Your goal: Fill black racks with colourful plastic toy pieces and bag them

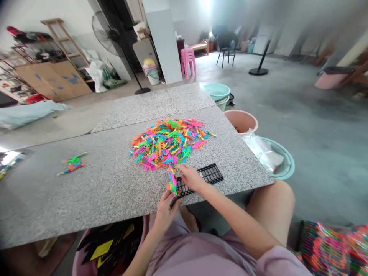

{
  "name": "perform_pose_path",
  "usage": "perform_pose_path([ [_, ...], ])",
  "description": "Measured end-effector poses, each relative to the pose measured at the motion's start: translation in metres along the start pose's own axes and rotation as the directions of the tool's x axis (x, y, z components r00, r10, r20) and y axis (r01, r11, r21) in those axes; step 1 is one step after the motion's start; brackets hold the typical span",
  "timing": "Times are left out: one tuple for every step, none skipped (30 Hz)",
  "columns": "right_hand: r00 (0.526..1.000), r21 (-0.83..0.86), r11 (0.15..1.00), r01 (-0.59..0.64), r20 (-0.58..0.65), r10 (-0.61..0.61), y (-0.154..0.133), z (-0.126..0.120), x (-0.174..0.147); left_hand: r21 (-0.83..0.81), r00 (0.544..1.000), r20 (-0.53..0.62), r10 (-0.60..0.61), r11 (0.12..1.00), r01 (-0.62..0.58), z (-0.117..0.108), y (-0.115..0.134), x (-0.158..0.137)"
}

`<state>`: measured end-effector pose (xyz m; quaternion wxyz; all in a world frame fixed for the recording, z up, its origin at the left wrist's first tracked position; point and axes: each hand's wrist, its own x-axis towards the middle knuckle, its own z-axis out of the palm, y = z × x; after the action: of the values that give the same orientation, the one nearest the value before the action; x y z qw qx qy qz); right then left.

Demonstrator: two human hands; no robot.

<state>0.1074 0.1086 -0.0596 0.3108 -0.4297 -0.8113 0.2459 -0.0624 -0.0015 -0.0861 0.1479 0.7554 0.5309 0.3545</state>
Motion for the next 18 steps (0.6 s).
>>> perform_pose_path([
  [0.997, -0.062, 0.998, -0.027, -0.073, 0.023, 0.007, -0.009, 0.008, -0.002, 1.0, -0.004, -0.002, 1.0, 0.002, 0.0, 0.0, -0.001],
  [0.991, -0.152, 0.987, -0.056, -0.128, 0.037, 0.013, -0.018, 0.02, -0.002, 1.0, -0.011, -0.006, 1.0, 0.006, 0.0, 0.0, -0.001],
  [0.988, -0.255, 0.964, -0.074, -0.152, 0.035, 0.02, -0.026, 0.034, 0.0, 1.0, -0.02, -0.01, 1.0, 0.01, 0.0, 0.0, -0.001],
  [0.991, -0.354, 0.933, -0.059, -0.132, 0.013, 0.025, -0.033, 0.049, 0.003, 0.999, -0.029, -0.013, 1.0, 0.013, 0.0, 0.0, -0.001],
  [0.997, -0.439, 0.898, -0.013, -0.076, -0.023, 0.03, -0.039, 0.065, 0.007, 0.999, -0.037, -0.012, 1.0, 0.012, 0.0, 0.001, 0.0],
  [0.998, -0.505, 0.861, 0.059, 0.002, -0.067, 0.034, -0.042, 0.079, 0.011, 0.999, -0.043, -0.007, 1.0, 0.008, 0.0, 0.001, 0.001],
  [0.99, -0.545, 0.826, 0.14, 0.086, -0.11, 0.038, -0.045, 0.092, 0.016, 0.999, -0.049, 0.0, 1.0, 0.001, -0.001, 0.002, 0.002],
  [0.975, -0.563, 0.798, 0.217, 0.162, -0.15, 0.04, -0.047, 0.102, 0.021, 0.999, -0.053, 0.008, 1.0, -0.007, -0.001, 0.002, 0.002],
  [0.958, -0.563, 0.779, 0.277, 0.218, -0.184, 0.042, -0.048, 0.109, 0.026, 0.998, -0.055, 0.014, 1.0, -0.013, -0.002, 0.002, 0.002],
  [0.945, -0.552, 0.77, 0.319, 0.252, -0.211, 0.044, -0.05, 0.112, 0.029, 0.998, -0.058, 0.018, 0.999, -0.016, -0.002, 0.003, 0.002],
  [0.937, -0.536, 0.774, 0.338, 0.264, -0.228, 0.046, -0.053, 0.111, 0.031, 0.998, -0.061, 0.018, 0.999, -0.016, -0.002, 0.003, 0.002],
  [0.94, -0.518, 0.789, 0.332, 0.252, -0.23, 0.048, -0.057, 0.106, 0.031, 0.998, -0.064, 0.014, 0.999, -0.012, -0.001, 0.003, 0.001],
  [0.952, -0.496, 0.815, 0.299, 0.218, -0.217, 0.05, -0.061, 0.097, 0.029, 0.998, -0.066, 0.006, 1.0, -0.004, 0.0, 0.003, 0.0],
  [0.969, -0.465, 0.852, 0.24, 0.167, -0.182, 0.051, -0.065, 0.085, 0.025, 0.998, -0.067, -0.005, 1.0, 0.007, 0.002, 0.002, -0.001],
  [0.988, -0.415, 0.897, 0.151, 0.098, -0.121, 0.052, -0.068, 0.07, 0.019, 0.998, -0.067, -0.019, 1.0, 0.02, 0.004, 0.002, -0.002],
  [0.999, -0.336, 0.941, 0.038, 0.021, -0.032, 0.051, -0.069, 0.053, 0.013, 0.997, -0.064, -0.034, 0.999, 0.035, 0.005, 0.001, -0.003],
  [0.996, -0.219, 0.972, -0.083, -0.043, 0.075, 0.05, -0.068, 0.034, 0.006, 0.997, -0.059, -0.05, 0.999, 0.05, 0.007, 0.0, -0.003],
  [0.979, -0.071, 0.978, -0.195, -0.076, 0.19, 0.046, -0.065, 0.013, 0.0, 0.997, -0.053, -0.064, 0.998, 0.064, 0.008, 0.0, -0.004],
])
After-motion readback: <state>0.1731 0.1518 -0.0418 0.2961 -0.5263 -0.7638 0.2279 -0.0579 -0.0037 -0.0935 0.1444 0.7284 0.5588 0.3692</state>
